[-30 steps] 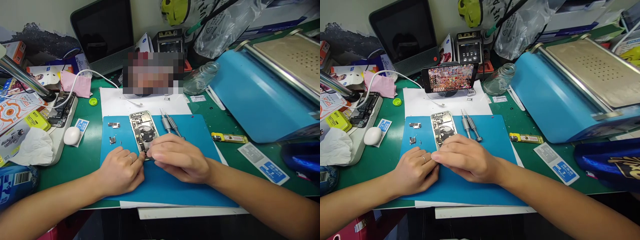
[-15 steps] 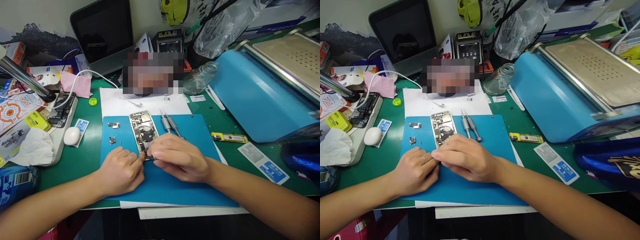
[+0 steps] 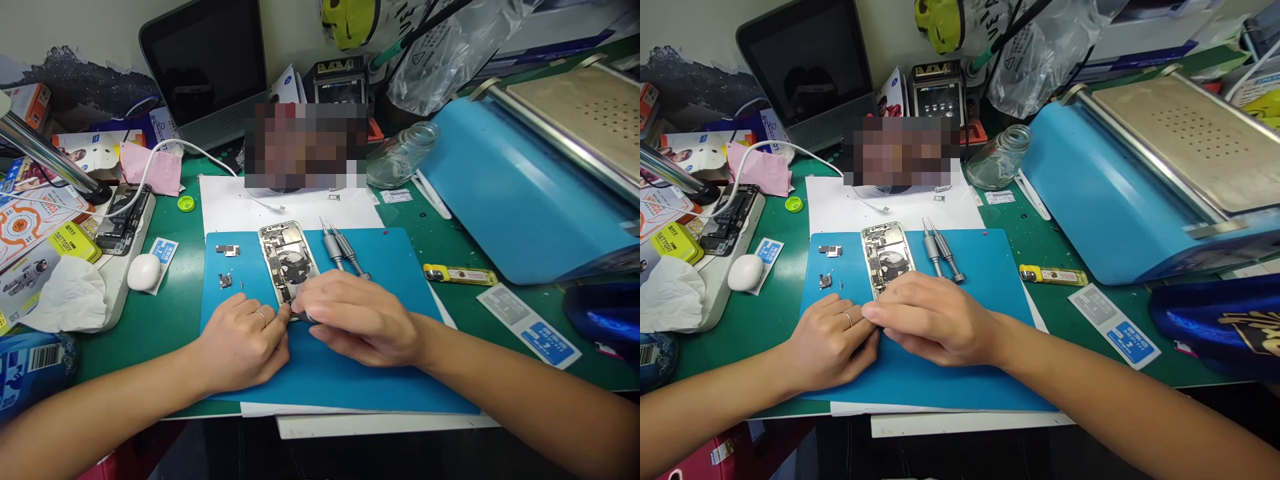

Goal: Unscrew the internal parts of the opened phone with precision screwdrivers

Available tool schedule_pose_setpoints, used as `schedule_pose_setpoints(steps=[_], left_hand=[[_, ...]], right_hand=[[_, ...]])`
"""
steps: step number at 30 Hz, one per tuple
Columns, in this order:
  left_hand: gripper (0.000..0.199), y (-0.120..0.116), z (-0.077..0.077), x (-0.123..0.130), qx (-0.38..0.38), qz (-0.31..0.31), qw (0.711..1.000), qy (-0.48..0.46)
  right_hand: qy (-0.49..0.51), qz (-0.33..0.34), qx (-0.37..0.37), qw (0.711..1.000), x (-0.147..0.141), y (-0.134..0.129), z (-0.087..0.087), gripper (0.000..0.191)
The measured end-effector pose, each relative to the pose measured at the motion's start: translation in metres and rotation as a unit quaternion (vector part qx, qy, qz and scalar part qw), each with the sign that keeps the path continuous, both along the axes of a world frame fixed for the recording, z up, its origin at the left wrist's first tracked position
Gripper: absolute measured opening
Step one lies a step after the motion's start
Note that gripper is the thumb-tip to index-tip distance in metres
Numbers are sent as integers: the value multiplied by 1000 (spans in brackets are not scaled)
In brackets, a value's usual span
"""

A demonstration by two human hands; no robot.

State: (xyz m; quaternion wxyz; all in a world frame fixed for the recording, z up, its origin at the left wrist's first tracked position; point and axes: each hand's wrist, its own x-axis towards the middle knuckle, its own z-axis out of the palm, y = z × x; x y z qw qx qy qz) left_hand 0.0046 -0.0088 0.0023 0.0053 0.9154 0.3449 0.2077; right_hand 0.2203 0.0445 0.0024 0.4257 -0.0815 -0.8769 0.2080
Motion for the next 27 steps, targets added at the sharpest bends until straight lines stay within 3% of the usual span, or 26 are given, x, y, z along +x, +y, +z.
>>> schedule_pose_setpoints(steps=[27], left_hand=[[24, 1, 2, 0, -6, 2, 1000, 5]], right_hand=[[3, 9, 7, 1000, -1, 0, -2, 56]])
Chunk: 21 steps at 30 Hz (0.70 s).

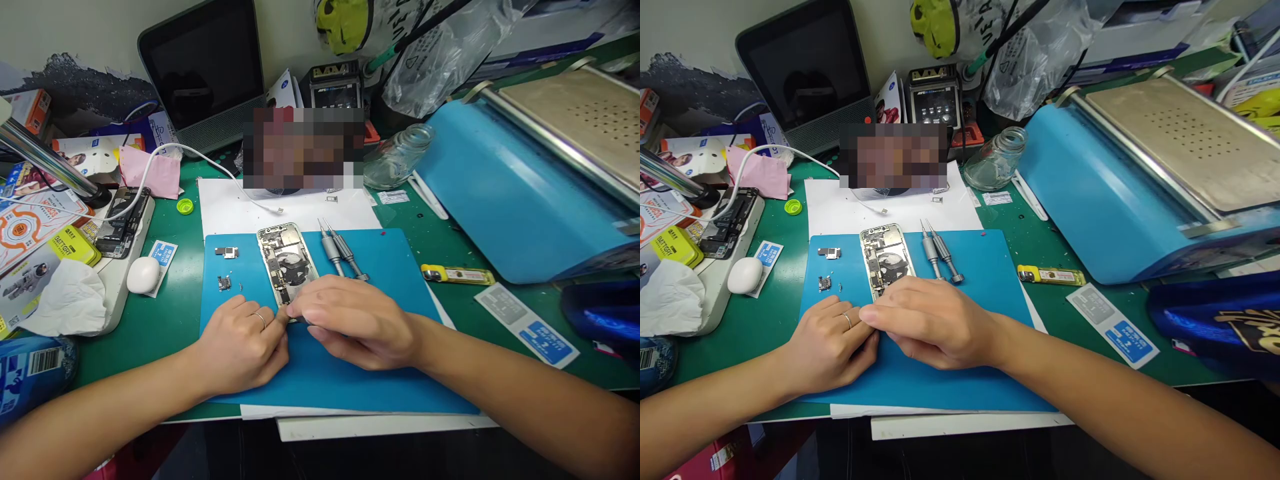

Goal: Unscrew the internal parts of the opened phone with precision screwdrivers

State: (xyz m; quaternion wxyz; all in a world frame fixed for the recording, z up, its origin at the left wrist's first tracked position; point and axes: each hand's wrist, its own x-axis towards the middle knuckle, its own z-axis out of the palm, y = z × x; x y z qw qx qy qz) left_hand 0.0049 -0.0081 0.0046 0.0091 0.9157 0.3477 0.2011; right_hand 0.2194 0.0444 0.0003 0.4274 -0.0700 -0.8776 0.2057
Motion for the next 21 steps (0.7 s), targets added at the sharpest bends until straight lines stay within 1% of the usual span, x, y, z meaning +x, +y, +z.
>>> schedule_pose_setpoints(steps=[5, 12, 21], left_hand=[[24, -1, -1, 0, 2, 1, 1000, -3], [22, -1, 0, 0, 2, 1, 1000, 0], [22, -1, 0, 0, 1, 1, 1000, -1]], right_hand=[[1, -4, 1, 1000, 1, 0, 0, 55], [5, -26, 1, 1000, -1, 1, 0, 55], [-2, -10, 1, 1000, 1, 1, 0, 57]])
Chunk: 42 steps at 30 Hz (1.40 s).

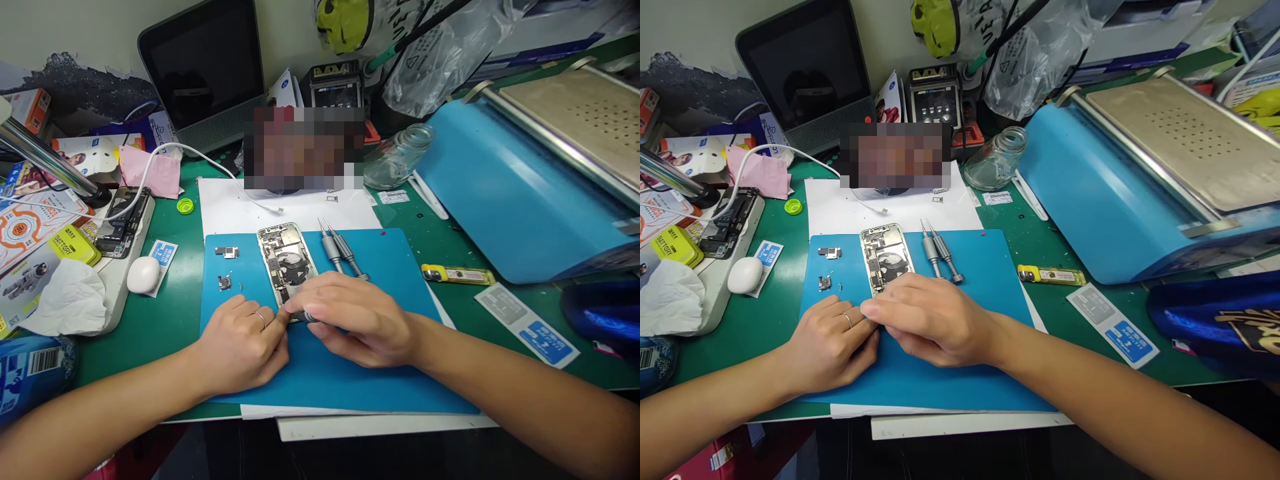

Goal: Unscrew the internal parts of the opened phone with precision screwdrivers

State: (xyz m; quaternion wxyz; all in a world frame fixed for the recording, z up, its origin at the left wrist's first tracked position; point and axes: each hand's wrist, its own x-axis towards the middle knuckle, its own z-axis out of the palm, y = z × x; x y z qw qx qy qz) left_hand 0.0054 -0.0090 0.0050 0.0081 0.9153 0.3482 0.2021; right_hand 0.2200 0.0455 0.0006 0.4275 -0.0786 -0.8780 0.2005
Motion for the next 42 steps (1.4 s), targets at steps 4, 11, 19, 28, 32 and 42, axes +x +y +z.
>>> schedule_pose_setpoints(steps=[4, 11, 19, 28, 32, 42], left_hand=[[20, 0, 0, 0, -2, -2, 1000, 2], [20, 0, -1, 0, 1, 0, 1000, 3], [19, 0, 0, 0, 2, 0, 1000, 5], [23, 0, -1, 0, 0, -1, 1000, -2], [22, 0, -2, -1, -1, 1, 1000, 0], [26, 0, -2, -1, 11, 1, 1000, 0]], right_hand=[[3, -6, 0, 1000, -1, 1, 1, 56], [9, -8, -8, 1000, -2, 2, -2, 52], [3, 8, -21, 1000, -1, 1, -5, 63], [-2, 6, -15, 1000, -3, 2, -3, 57], [-4, 3, -14, 1000, -3, 2, -2, 61], [31, -26, -6, 999, 1, 1, -5, 80]])
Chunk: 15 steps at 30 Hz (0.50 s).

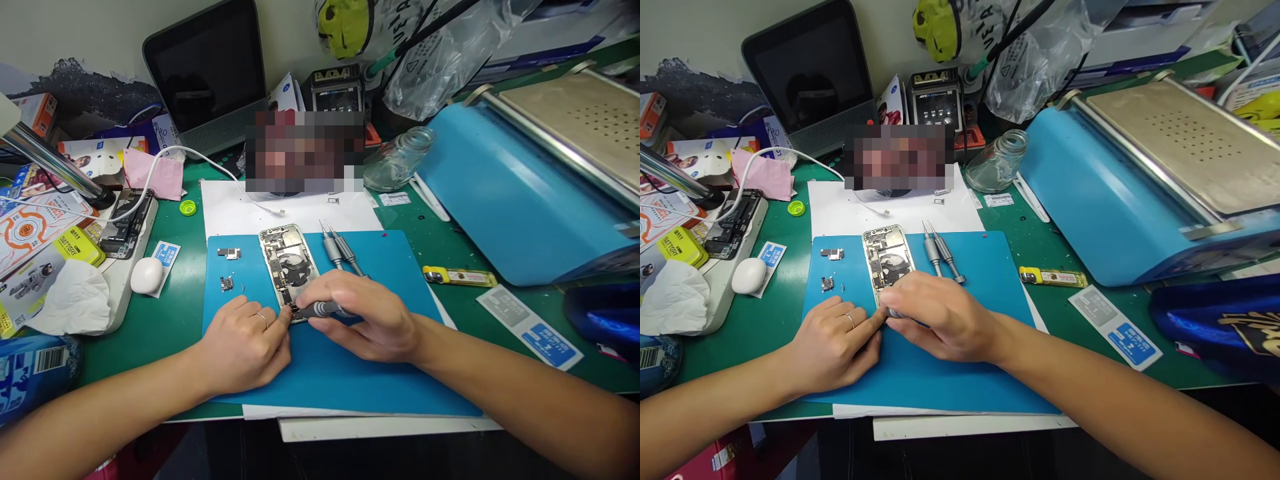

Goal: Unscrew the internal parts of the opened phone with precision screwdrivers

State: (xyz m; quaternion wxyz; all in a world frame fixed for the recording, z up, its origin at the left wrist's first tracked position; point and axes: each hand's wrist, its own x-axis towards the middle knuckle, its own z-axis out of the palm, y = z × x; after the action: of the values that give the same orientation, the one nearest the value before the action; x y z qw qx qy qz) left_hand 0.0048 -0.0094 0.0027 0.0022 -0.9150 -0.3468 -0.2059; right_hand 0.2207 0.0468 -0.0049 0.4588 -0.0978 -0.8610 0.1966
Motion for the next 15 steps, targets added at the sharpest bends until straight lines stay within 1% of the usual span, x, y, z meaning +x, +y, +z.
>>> schedule_pose_setpoints(steps=[7, 15], left_hand=[[26, 0, 0, 1, 11, 6, 1000, -13], [25, -1, 2, 1, 24, -18, 999, -10]], right_hand=[[31, -31, -52, 998, 0, 0, 3, 79], [43, -44, -44, 997, 4, 3, 1, 81]])
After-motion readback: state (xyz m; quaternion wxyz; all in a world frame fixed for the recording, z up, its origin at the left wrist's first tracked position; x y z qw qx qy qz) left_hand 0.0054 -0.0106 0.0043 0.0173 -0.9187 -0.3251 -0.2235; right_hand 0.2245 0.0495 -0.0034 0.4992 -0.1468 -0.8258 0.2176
